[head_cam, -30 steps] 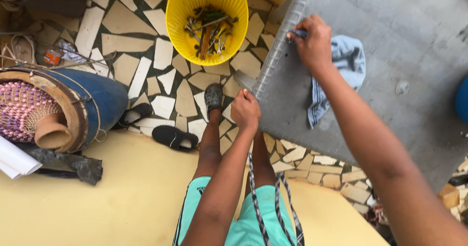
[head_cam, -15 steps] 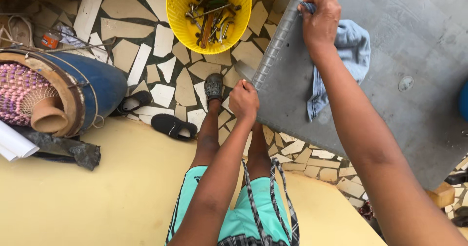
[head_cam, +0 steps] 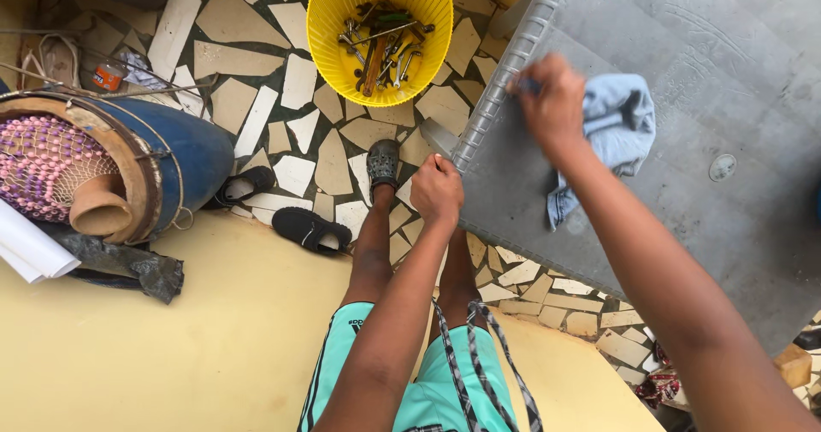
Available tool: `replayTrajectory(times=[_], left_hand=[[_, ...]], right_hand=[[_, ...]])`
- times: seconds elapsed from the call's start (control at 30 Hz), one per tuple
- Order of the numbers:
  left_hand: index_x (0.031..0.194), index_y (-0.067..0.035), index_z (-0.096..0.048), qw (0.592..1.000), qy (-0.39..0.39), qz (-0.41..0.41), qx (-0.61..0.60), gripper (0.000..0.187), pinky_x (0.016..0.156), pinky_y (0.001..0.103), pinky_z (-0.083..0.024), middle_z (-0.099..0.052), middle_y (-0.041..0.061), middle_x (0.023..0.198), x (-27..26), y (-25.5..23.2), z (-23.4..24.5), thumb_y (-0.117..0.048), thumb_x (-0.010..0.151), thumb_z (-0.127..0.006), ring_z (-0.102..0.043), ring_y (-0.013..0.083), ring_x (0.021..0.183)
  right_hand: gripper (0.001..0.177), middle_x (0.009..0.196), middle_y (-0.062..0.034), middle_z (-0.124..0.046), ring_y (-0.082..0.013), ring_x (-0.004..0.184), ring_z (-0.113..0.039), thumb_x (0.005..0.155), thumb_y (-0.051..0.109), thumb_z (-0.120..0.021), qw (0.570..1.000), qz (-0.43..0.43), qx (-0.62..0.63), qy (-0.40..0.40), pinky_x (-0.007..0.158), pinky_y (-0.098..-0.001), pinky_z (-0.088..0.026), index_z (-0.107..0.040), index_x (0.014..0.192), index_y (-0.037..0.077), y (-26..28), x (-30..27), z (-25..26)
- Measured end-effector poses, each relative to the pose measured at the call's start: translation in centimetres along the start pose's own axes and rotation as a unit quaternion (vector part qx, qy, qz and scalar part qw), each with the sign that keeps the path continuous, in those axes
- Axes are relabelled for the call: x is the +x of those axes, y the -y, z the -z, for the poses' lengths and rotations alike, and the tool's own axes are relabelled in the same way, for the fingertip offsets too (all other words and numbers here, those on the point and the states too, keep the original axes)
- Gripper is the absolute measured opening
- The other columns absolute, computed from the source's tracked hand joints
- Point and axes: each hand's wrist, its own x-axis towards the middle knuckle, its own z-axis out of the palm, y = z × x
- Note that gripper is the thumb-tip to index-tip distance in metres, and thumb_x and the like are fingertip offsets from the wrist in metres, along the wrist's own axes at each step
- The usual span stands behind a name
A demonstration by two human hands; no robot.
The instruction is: The person scrubs a cloth on a grey plastic table, rinses and wrings it out in a blue bucket of water, and then wipes the table surface.
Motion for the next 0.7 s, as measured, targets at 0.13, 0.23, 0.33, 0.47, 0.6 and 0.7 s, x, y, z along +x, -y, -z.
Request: replayTrajectory(times=[0.13, 0.23, 0.33, 0.47, 0.6, 0.7], left_hand=[[0.089, -0.006, -0.071, 1.0, 0.001, -0.002, -0.005, 0.036, 0.071, 0.054, -0.055, -0.073, 0.022, 0.084, 0.3, 0.2, -0.2, -0.031, 0.099, -0.047, -0.07, 0.0439, 0.08], [0.086, -0.006, -0.072, 1.0, -0.015, -0.01, -0.008, 0.037, 0.071, 0.055, -0.055, -0.073, 0.022, 0.085, 0.2, 0.6, -0.6, -0.031, 0.098, -0.048, -0.07, 0.0443, 0.081], [0.086, -0.006, -0.072, 0.999, -0.034, -0.026, -0.009, 0.035, 0.071, 0.055, -0.055, -0.073, 0.023, 0.085, 0.3, 0.6, -0.7, -0.03, 0.097, -0.05, -0.07, 0.0451, 0.081], [0.086, -0.007, -0.072, 0.999, -0.033, -0.02, -0.007, 0.034, 0.071, 0.056, -0.054, -0.073, 0.023, 0.083, 0.4, 0.4, -0.7, -0.031, 0.096, -0.05, -0.07, 0.0452, 0.079], [0.084, -0.006, -0.071, 1.0, -0.009, -0.006, -0.004, 0.037, 0.071, 0.055, -0.055, -0.072, 0.022, 0.082, 0.3, 0.7, -0.8, -0.032, 0.098, -0.048, -0.071, 0.0441, 0.079], [0.085, -0.006, -0.071, 1.0, -0.023, -0.005, -0.002, 0.035, 0.069, 0.055, -0.055, -0.072, 0.022, 0.082, 0.0, 0.5, -0.4, -0.03, 0.096, -0.049, -0.07, 0.0447, 0.079]], right_hand=[[0.014, 0.089, -0.018, -0.066, -0.0373, 0.08, -0.067, 0.079, 0.001, -0.085, 0.997, 0.067, -0.034, 0.025, 0.071, -0.0454, -0.053, -0.076, 0.09, 0.005, -1.3, 1.0, 0.8], [0.027, 0.089, -0.0142, -0.07, -0.0325, 0.079, -0.07, 0.089, 0.009, -0.09, 0.997, -0.009, 0.006, -0.074, 0.07, -0.0437, -0.054, -0.065, 0.091, 0.0, -3.1, 3.6, -0.2], [0.027, 0.091, -0.0145, -0.069, -0.0329, 0.082, -0.07, 0.086, 0.008, -0.089, 0.996, 0.022, -0.034, -0.078, 0.072, -0.0439, -0.054, -0.065, 0.093, 0.0, -2.4, 2.5, -1.0], [0.016, 0.088, -0.0175, -0.063, -0.037, 0.085, -0.067, 0.08, 0.004, -0.085, 0.997, 0.033, 0.014, 0.062, 0.075, -0.045, -0.053, -0.071, 0.088, 0.004, 0.3, -1.5, -0.3], [0.024, 0.092, -0.0166, -0.066, -0.0367, 0.083, -0.066, 0.084, 0.011, -0.092, 1.0, -0.007, 0.007, -0.009, 0.073, -0.0459, -0.052, -0.07, 0.091, 0.002, -1.9, 1.9, -0.2], [0.024, 0.092, -0.0153, -0.067, -0.0364, 0.084, -0.066, 0.09, 0.005, -0.09, 0.997, -0.006, -0.002, -0.071, 0.074, -0.047, -0.051, -0.067, 0.094, 0.0, -1.8, 1.5, -1.1]])
